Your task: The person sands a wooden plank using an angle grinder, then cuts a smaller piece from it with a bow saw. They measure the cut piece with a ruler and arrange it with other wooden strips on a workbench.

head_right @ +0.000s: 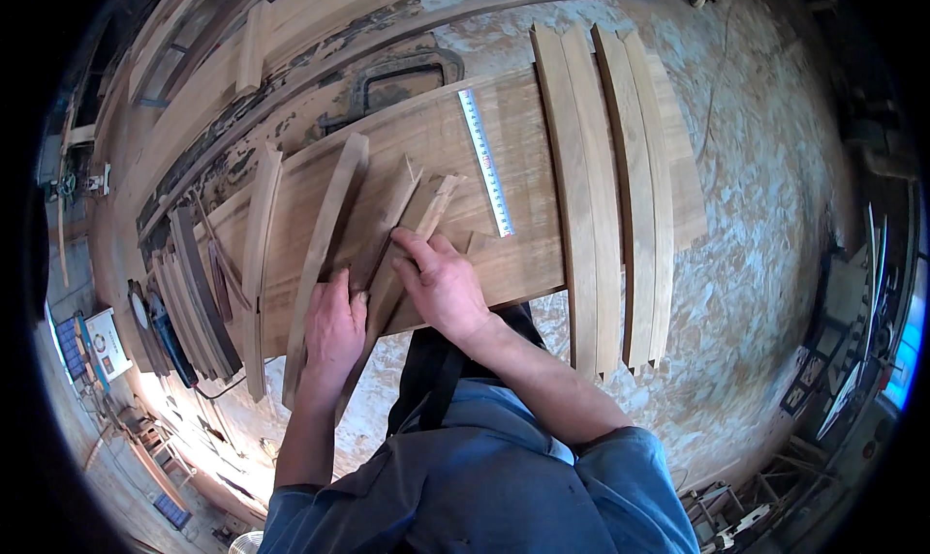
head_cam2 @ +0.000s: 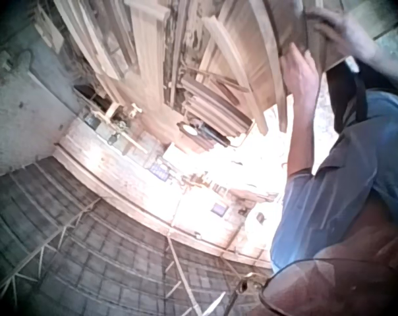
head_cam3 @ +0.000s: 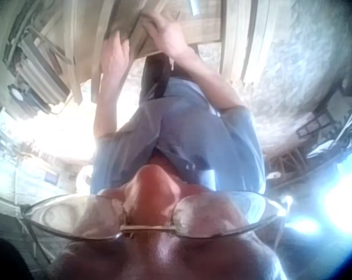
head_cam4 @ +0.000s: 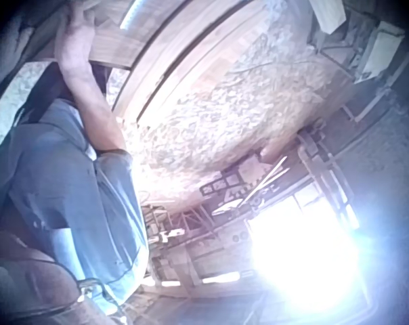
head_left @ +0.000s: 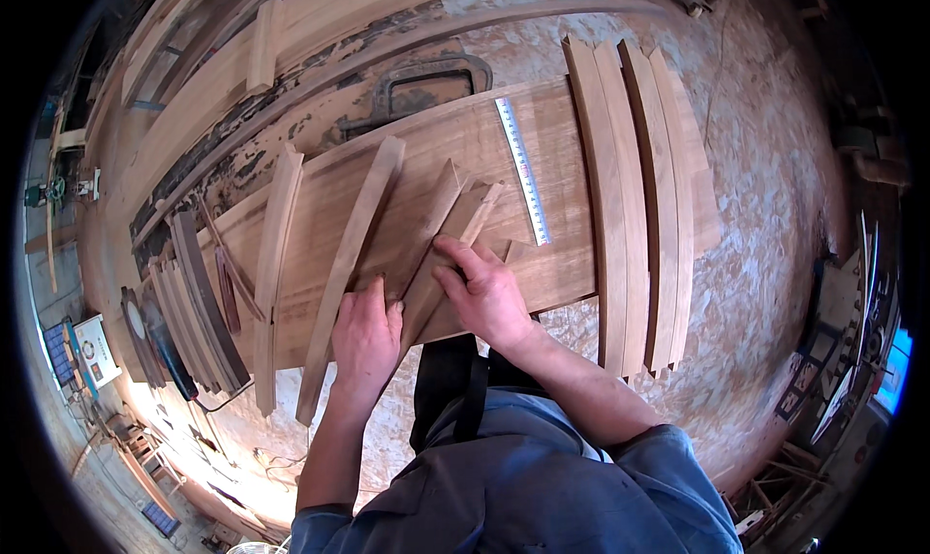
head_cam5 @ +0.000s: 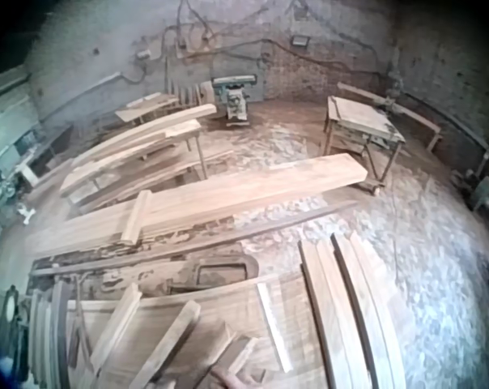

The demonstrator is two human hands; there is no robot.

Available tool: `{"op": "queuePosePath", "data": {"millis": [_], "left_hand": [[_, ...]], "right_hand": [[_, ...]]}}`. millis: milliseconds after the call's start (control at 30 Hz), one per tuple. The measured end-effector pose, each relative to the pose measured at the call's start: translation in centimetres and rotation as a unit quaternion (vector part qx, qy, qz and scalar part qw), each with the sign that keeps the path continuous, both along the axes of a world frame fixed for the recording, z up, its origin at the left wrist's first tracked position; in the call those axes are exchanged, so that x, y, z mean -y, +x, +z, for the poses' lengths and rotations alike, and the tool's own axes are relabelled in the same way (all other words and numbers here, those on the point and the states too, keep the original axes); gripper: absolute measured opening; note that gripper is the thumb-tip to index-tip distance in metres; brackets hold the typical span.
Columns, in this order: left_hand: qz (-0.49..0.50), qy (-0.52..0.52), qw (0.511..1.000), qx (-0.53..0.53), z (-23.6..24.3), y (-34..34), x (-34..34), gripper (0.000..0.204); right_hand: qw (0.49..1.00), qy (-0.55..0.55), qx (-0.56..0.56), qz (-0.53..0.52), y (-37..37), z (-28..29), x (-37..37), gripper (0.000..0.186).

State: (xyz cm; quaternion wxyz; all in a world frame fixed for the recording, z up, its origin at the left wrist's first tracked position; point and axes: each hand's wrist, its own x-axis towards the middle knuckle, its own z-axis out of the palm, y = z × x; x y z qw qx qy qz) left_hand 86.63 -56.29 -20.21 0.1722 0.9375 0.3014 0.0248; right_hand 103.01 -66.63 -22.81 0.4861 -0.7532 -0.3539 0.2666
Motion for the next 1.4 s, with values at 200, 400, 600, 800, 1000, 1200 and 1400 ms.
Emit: {"op": "queuePosePath", "data": {"millis": [200,400,600,800,1000,1200,1400], "left_hand": [[0.001,0.017,1.0,-0.015,-0.2,0.3,0.0,0.043],[0.001,0.023,1.0,-0.009,-0.7,0.6,-0.1,0.042],[0.016,-0.032,0.999,0.016,-0.9,0.3,-0.5,0.045],[0.012,-0.025,0.999,-0.038,0.7,0.4,1.4,0.074],[-0.018,0.03,0.998,-0.05,-0.9,0.1,2.2,0.082],[0.013,-0.011,0.998,-0.055,-0.2,2.3,1.4,0.072],[0.1,-0.017,0.993,0.058,1.0,-3.3,3.8,0.065]], "right_hand": [[0.994,-0.079,0.07,0.022,0.2,0.3,-0.2,0.037],[0.986,-0.119,0.109,0.032,0.4,0.7,-0.5,0.042],[0.976,-0.153,0.141,0.062,0.8,1.2,-1.5,0.049],[0.971,-0.181,0.135,0.073,0.6,1.3,-2.1,0.056],[0.985,-0.11,0.124,0.05,1.0,-0.1,-0.9,0.056],[0.981,-0.098,0.146,0.087,2.4,1.5,0.3,0.047],[0.902,-0.015,0.324,0.285,2.6,4.8,-2.1,0.062]]}}
